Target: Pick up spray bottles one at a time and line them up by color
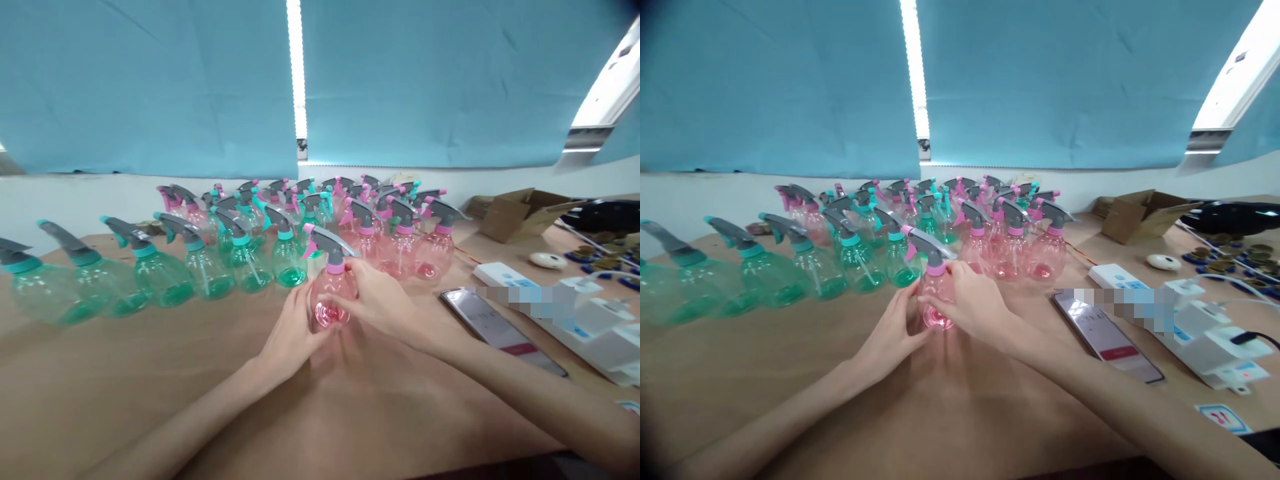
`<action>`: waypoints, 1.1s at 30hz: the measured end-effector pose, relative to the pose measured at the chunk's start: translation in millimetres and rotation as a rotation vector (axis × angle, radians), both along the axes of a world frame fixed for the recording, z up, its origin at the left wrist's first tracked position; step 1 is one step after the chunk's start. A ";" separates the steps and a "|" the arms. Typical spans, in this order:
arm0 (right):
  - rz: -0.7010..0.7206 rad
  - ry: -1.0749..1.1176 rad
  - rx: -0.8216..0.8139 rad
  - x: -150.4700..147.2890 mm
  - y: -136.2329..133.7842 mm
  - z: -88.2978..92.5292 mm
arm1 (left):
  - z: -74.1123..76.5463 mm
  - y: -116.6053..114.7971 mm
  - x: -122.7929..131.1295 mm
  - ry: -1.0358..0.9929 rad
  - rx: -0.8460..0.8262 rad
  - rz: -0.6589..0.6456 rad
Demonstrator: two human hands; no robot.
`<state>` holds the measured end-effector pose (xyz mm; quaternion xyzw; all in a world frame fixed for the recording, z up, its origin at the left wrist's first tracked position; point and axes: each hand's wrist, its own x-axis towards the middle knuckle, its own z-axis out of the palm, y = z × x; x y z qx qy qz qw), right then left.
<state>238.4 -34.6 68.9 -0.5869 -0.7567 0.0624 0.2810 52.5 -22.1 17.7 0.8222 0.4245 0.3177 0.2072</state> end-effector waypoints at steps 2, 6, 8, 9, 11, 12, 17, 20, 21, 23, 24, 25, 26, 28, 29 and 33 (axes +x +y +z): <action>0.014 -0.032 -0.032 4.8 -13.8 3.9 | -0.7 -3.1 7.4 -0.054 -0.027 -0.051; 0.022 -0.045 -0.024 17.1 -31.5 14.0 | -0.4 -13.3 16.2 -0.089 -0.083 -0.163; 0.108 0.033 -0.009 23.5 -33.4 17.7 | -0.8 -17.1 18.0 -0.095 -0.127 -0.171; 0.167 0.093 -0.007 26.3 -32.9 18.8 | -0.9 -18.3 18.8 -0.100 -0.148 -0.170; 0.289 0.218 -0.023 30.5 -29.5 19.7 | -0.8 -19.7 20.7 -0.116 -0.166 -0.178; 0.330 0.275 -0.034 31.6 -27.2 19.6 | -0.4 -20.1 22.0 -0.128 -0.165 -0.191; 0.406 0.420 -0.090 28.8 -16.3 17.5 | -0.3 -24.3 29.1 -0.205 -0.190 -0.322; 0.391 0.486 -0.092 24.6 -11.4 15.6 | -3.1 -27.3 30.3 -0.187 -0.266 -0.327; 0.388 0.502 -0.083 23.5 -9.8 14.5 | -3.8 -27.7 30.1 -0.175 -0.277 -0.319; 0.411 0.531 -0.076 22.0 -6.6 11.5 | -4.3 -27.0 29.6 -0.174 -0.262 -0.327; 0.432 0.547 -0.074 21.6 -5.2 9.9 | -4.1 -25.9 29.4 -0.180 -0.247 -0.338; 0.451 0.564 -0.074 21.4 -4.0 8.4 | -3.9 -24.5 29.2 -0.186 -0.233 -0.350; 0.460 0.575 -0.076 21.3 -3.2 7.2 | -3.6 -22.9 29.0 -0.186 -0.224 -0.358; 0.439 0.571 -0.064 21.3 -2.2 5.9 | -3.5 -19.3 28.3 -0.153 -0.218 -0.354; 0.414 0.561 -0.048 21.3 -1.9 5.7 | -3.6 -17.5 27.8 -0.124 -0.214 -0.348; 0.356 0.532 -0.044 22.1 0.5 7.2 | -5.1 -10.0 22.5 0.029 -0.172 -0.300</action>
